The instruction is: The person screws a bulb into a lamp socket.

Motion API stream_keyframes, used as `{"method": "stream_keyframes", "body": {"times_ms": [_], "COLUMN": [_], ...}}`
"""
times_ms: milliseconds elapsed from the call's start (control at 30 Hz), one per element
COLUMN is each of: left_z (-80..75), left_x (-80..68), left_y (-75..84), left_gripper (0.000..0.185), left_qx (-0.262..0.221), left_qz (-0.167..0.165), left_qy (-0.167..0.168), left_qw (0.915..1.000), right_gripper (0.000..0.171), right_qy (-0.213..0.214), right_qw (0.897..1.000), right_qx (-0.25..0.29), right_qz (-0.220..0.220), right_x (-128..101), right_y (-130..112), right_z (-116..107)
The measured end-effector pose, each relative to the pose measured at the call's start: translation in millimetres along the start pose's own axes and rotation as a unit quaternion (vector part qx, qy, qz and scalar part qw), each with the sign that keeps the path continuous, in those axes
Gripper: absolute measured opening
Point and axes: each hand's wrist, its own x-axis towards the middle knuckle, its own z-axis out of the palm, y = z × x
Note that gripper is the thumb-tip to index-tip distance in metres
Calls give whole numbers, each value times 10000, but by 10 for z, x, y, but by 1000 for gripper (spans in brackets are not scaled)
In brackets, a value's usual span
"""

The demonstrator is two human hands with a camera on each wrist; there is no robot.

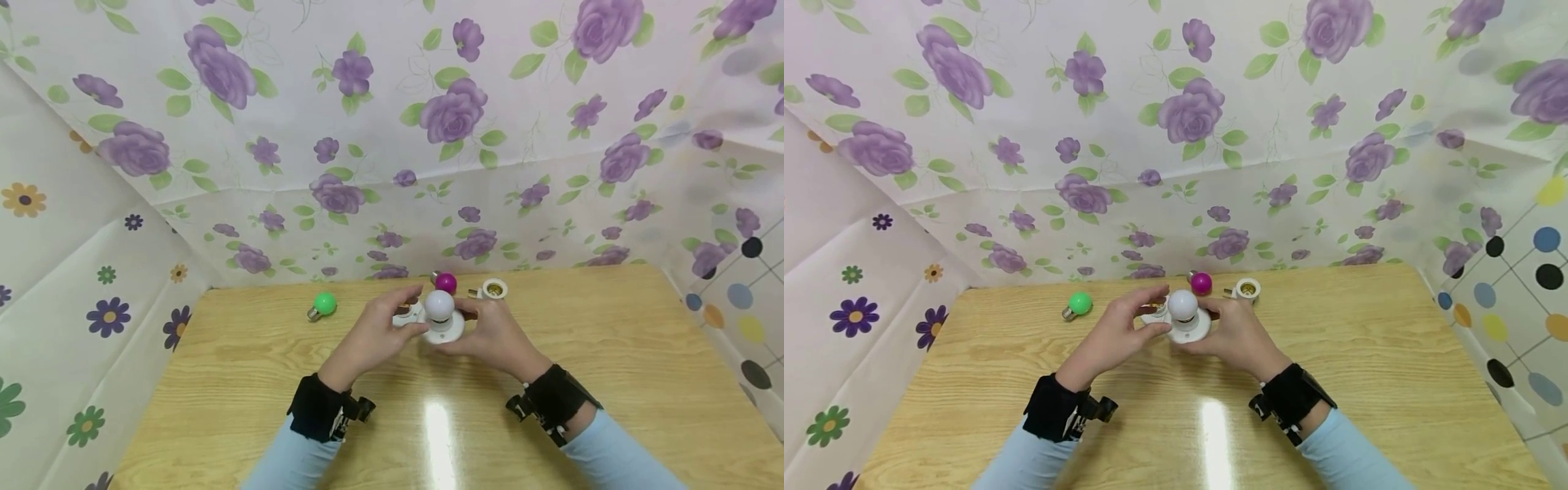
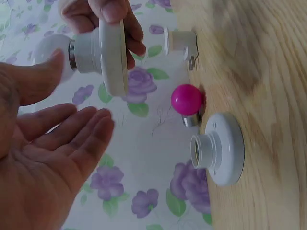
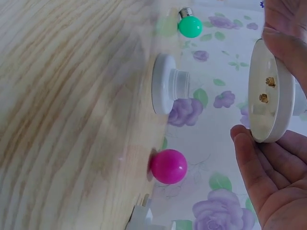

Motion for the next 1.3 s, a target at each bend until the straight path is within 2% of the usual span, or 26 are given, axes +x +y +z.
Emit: {"method": "stream_keyframes", "body": {"times_ms": [133,233,433,567,900,1300], "left_z": [-29,-29,-2,21,81,132], "left_x": [-13,-17,-5,-7,32,14], "left_y": [-26,-41,-59,-63,-103,-178], "left_gripper": [67,67,68,73,69,63], "left_qx": [53,110,289,389,147,213], "left_qz": [-344,-491,-381,-360,-237,-302], "left_qy": [-450,-670,-827,-857,-759,-707], "left_qw": [9984,9965,9954,9949,9967,9968], "right_gripper": [67,67,67,69,75,77], "right_qy": [-92,-173,-283,-230,-348,-670], "right_qw": [9999,9998,9993,9991,9986,9976], "right_qx": [86,81,31,116,223,189], "right_qz": [0,-115,-260,-342,-344,2], "right_x": [1,9,14,7,6,-22], "right_y": [-21,-31,-38,-34,-27,-19], "right_z": [-27,-38,-47,-34,-35,-2]}}
